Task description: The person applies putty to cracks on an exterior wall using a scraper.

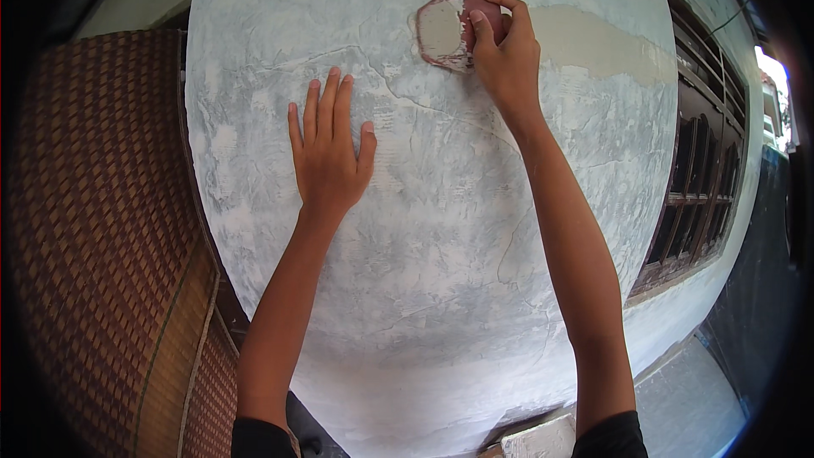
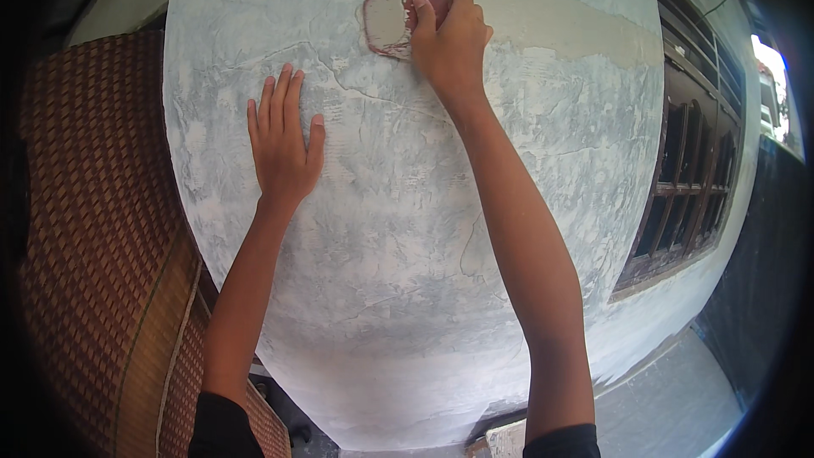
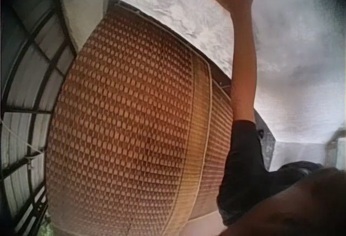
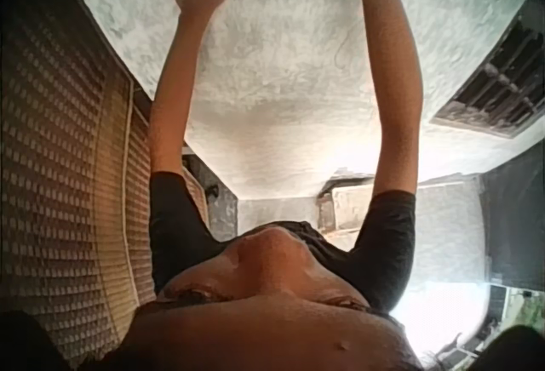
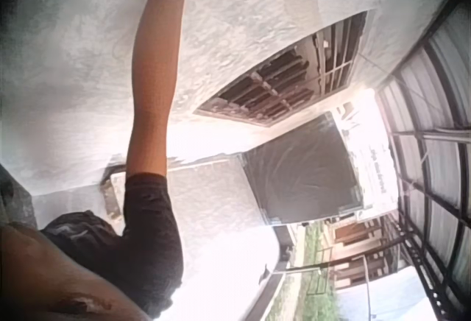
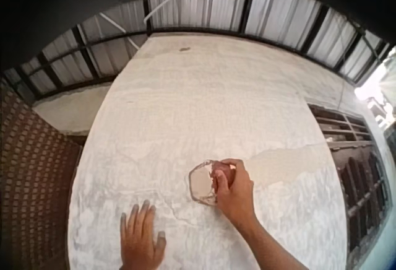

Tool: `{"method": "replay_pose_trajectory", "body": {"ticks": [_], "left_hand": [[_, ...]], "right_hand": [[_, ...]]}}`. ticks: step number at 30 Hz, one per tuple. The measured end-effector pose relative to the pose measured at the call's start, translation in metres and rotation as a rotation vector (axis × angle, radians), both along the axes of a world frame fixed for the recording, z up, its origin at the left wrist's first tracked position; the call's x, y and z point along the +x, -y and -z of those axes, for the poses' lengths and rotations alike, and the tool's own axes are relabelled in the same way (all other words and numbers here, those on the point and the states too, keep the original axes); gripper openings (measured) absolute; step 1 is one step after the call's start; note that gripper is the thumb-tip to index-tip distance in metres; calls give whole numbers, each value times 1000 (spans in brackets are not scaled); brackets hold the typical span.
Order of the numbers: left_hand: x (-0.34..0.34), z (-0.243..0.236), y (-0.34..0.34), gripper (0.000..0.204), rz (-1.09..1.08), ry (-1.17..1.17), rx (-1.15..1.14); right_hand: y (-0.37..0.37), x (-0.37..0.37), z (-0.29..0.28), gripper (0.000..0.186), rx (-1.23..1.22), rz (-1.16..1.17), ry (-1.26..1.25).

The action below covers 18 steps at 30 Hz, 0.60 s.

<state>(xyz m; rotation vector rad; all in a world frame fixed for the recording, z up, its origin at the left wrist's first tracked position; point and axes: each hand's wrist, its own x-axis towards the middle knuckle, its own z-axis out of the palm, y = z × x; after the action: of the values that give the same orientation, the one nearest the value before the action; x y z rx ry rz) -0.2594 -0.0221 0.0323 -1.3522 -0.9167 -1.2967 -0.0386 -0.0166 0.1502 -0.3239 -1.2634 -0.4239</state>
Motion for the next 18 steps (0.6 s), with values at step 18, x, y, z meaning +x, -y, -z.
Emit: {"method": "replay_pose_trajectory", "body": {"ticks": [18], "left_hand": [[-1, 1, -2, 58, -2, 10, 2]], "right_hand": [[2, -1, -10, 23, 33, 1, 93]]}}
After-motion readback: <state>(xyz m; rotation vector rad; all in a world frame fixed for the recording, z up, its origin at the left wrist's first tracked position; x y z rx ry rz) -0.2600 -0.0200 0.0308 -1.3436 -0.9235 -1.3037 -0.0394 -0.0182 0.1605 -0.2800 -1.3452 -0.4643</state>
